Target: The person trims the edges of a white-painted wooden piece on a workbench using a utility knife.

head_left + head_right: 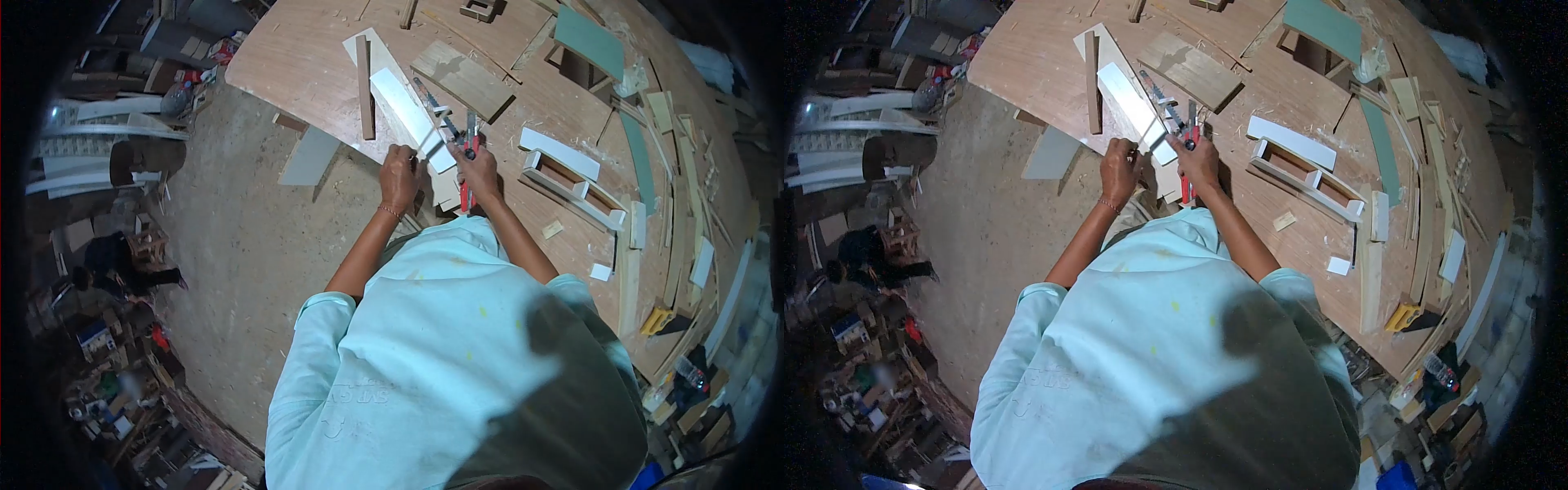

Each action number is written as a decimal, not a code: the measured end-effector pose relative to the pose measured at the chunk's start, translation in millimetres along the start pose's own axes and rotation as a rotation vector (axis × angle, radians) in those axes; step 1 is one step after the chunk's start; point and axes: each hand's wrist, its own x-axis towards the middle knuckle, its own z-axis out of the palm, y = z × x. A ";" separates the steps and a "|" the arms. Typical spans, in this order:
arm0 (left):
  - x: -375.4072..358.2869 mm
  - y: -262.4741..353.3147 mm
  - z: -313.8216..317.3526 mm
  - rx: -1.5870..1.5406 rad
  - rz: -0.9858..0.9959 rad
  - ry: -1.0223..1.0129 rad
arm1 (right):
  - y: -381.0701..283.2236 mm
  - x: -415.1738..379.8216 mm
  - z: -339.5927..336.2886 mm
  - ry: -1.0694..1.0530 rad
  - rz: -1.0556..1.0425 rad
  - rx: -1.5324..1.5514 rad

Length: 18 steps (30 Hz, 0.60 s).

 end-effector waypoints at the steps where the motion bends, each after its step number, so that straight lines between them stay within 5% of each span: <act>1: 3.0 5.9 -3.6 0.050 0.066 -0.044 | 1.1 0.9 -0.7 0.039 -0.070 0.137; 13: 59.5 -22.6 6.2 -0.073 0.641 -0.443 | -17.8 15.0 20.2 0.289 0.129 0.567; 18: 105.9 -50.0 -25.2 -0.144 0.680 -0.472 | -25.9 16.4 42.0 0.496 0.223 0.737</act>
